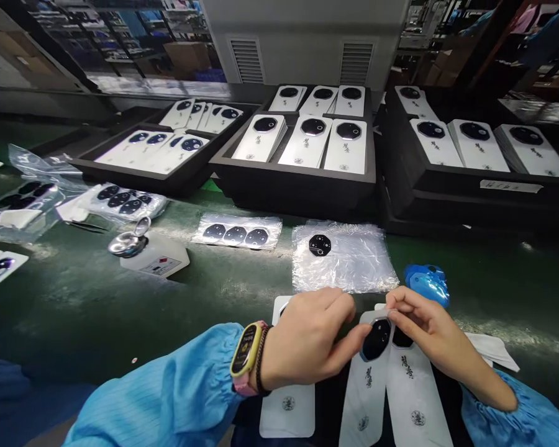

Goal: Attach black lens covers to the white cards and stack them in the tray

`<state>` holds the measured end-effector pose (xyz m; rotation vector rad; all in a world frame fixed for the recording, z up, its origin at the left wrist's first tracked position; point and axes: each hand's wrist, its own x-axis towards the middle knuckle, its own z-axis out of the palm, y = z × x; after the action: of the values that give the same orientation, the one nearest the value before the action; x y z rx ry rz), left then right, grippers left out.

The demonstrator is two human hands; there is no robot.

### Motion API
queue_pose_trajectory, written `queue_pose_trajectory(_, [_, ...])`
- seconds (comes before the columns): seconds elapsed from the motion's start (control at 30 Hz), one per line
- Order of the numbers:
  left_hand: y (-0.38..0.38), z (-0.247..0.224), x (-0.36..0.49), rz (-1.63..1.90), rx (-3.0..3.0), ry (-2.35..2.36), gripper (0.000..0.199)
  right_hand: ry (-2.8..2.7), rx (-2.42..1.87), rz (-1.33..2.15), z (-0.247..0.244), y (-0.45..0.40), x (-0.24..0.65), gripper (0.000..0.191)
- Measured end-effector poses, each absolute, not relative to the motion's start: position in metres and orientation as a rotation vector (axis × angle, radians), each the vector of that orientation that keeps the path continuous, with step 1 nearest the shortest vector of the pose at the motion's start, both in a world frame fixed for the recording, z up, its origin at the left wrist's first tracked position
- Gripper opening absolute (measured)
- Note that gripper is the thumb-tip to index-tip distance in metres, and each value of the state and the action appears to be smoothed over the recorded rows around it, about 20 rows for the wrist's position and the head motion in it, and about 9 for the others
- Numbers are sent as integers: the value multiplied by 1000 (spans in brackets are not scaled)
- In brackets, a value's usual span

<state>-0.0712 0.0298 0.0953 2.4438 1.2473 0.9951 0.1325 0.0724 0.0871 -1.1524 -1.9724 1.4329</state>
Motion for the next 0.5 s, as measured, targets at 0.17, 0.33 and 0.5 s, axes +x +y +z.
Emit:
queue_pose_trajectory(0.17, [22, 104, -69, 820, 2243, 1033, 34, -1883, -1057, 1377, 95, 66, 135, 37])
queue_pose_trajectory(0.33, [13, 106, -62, 863, 2296, 953, 30, -1929, -951, 1202, 94, 61, 138, 33])
queue_pose_trajectory(0.5, [11, 111, -62, 898, 2350, 910, 35, -1932, -873, 1130, 96, 56, 139, 23])
